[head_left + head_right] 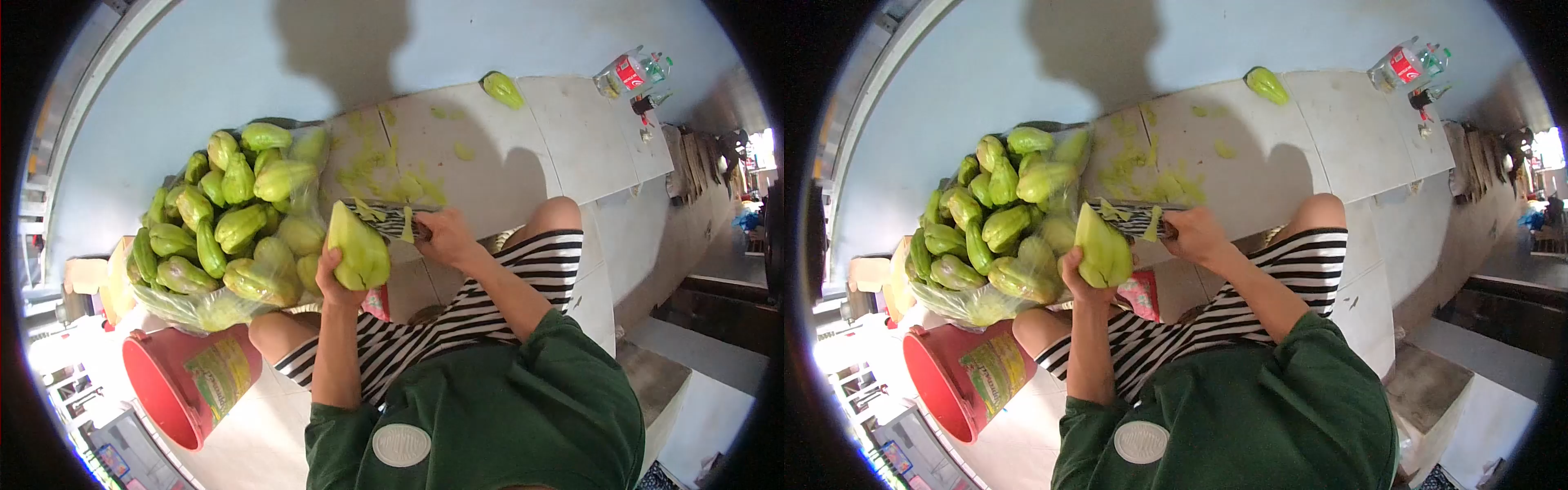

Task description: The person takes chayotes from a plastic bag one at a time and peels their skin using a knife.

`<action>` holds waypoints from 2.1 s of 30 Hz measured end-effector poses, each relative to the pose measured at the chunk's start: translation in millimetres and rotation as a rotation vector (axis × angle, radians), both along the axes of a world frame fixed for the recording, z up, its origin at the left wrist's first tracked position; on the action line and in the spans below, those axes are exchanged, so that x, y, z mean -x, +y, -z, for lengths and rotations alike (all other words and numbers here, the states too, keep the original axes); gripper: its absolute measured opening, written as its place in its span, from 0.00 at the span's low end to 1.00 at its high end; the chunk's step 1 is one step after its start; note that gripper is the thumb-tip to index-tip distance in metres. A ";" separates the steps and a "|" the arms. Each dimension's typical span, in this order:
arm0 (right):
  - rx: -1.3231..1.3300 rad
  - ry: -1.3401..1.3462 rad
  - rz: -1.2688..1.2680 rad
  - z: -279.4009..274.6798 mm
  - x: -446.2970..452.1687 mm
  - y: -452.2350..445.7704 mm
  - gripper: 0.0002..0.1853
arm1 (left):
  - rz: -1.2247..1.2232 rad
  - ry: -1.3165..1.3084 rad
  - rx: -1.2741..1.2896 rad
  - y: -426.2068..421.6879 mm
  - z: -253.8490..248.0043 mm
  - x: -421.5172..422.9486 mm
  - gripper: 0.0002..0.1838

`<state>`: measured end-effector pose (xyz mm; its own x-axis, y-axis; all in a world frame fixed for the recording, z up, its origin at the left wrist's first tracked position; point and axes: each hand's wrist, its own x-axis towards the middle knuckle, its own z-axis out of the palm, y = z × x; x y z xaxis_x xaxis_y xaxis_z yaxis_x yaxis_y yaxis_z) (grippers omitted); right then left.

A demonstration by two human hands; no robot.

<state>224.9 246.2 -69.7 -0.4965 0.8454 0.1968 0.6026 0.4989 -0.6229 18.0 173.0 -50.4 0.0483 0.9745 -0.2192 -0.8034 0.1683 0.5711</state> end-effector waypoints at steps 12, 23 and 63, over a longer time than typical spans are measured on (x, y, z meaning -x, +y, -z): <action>0.570 0.249 0.261 -14.7 -3.8 2.0 0.14 | -0.040 -0.133 -0.185 5.6 -25.8 -5.8 0.48; -0.015 0.126 -0.065 -26.3 1.7 -15.5 0.10 | -0.303 -0.074 0.178 9.6 -24.2 -2.7 0.40; -0.071 0.104 -0.225 -33.5 -4.4 -19.1 0.14 | -0.153 0.007 0.089 8.4 -21.8 -3.2 0.39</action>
